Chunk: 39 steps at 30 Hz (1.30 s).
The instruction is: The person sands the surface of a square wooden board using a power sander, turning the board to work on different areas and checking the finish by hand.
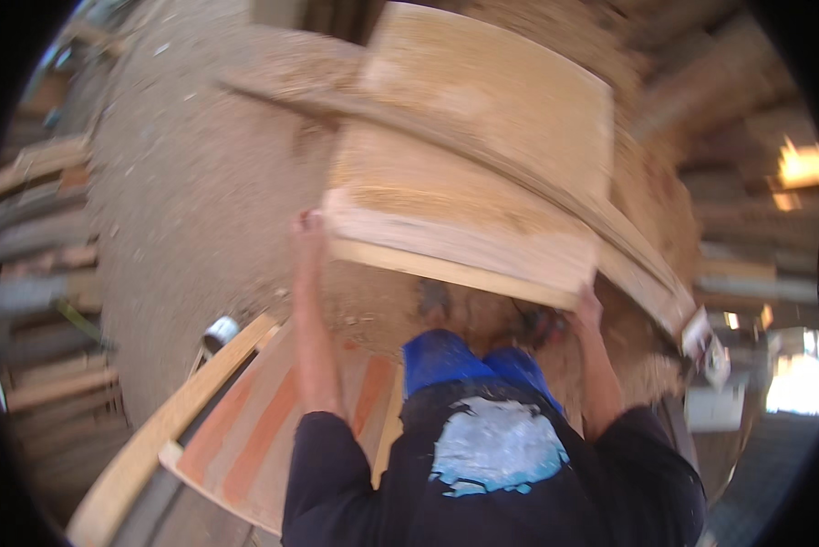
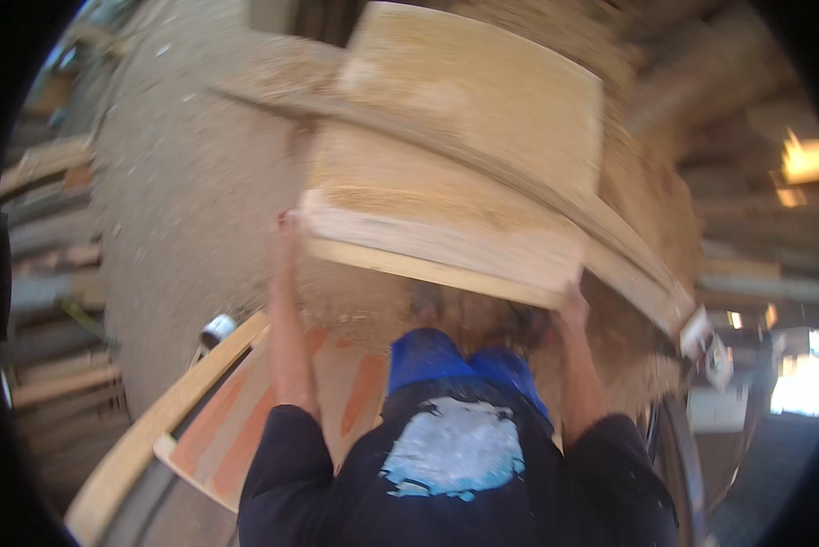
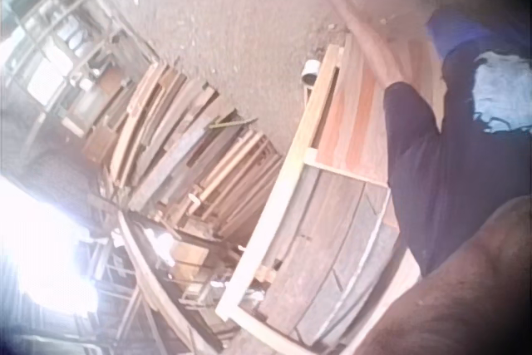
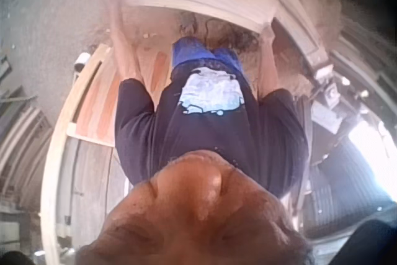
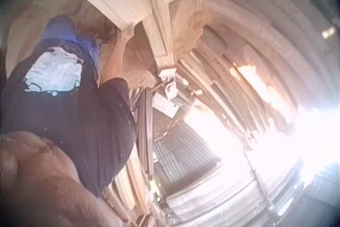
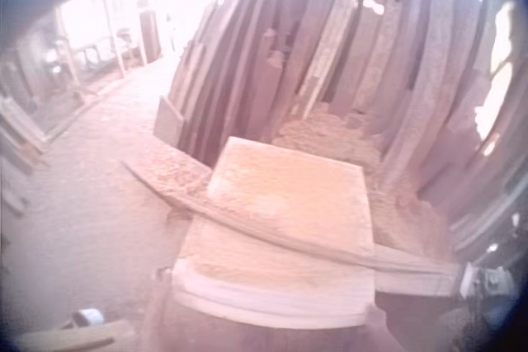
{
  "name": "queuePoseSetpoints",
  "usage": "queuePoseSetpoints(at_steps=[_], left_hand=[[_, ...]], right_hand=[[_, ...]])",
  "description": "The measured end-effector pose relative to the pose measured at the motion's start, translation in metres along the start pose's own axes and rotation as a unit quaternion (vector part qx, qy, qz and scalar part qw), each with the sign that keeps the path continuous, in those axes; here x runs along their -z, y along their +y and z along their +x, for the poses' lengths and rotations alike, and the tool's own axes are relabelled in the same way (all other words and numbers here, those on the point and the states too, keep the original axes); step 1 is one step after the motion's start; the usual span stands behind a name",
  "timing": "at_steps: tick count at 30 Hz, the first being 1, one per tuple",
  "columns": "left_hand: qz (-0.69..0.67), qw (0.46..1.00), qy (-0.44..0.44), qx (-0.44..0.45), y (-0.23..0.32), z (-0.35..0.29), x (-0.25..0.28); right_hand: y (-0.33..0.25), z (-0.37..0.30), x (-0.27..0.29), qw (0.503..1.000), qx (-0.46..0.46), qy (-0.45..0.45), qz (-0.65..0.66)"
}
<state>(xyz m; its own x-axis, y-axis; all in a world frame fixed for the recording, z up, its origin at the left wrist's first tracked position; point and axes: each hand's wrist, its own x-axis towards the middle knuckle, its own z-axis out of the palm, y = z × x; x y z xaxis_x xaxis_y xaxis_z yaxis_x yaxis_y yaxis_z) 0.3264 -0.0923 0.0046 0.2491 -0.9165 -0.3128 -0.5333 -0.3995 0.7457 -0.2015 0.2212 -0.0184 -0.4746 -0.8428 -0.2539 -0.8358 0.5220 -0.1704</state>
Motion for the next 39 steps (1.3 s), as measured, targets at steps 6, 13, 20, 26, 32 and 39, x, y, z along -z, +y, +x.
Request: queuePoseSetpoints(at_steps=[6, 13, 20, 26, 32, 39], left_hand=[[0.314, 0.948, -0.006, -0.057, -0.016, 0.006, -0.017], [0.337, 0.937, 0.062, -0.071, 0.033, -0.021, -0.023], [0.486, 0.828, 0.191, -0.204, 0.005, -0.077, -0.069], [0.516, 0.828, 0.001, -0.22, 0.061, -0.219, -0.164], [0.427, 0.801, -0.186, -0.378, 0.111, -0.345, -0.24], [0.346, 0.712, -0.355, -0.497, 0.146, -0.407, -0.302]], right_hand=[[-0.011, -0.027, 0.002, 0.7, -0.388, -0.057, 0.597], [0.021, -0.137, -0.047, 0.756, -0.351, -0.203, 0.513], [0.067, -0.124, -0.038, 0.792, -0.351, -0.21, 0.454], [0.135, -0.046, -0.001, 0.879, -0.239, -0.067, 0.408], [0.161, 0.021, 0.027, 0.889, -0.156, -0.001, 0.431], [0.138, 0.036, 0.063, 0.915, -0.048, 0.046, 0.397]])
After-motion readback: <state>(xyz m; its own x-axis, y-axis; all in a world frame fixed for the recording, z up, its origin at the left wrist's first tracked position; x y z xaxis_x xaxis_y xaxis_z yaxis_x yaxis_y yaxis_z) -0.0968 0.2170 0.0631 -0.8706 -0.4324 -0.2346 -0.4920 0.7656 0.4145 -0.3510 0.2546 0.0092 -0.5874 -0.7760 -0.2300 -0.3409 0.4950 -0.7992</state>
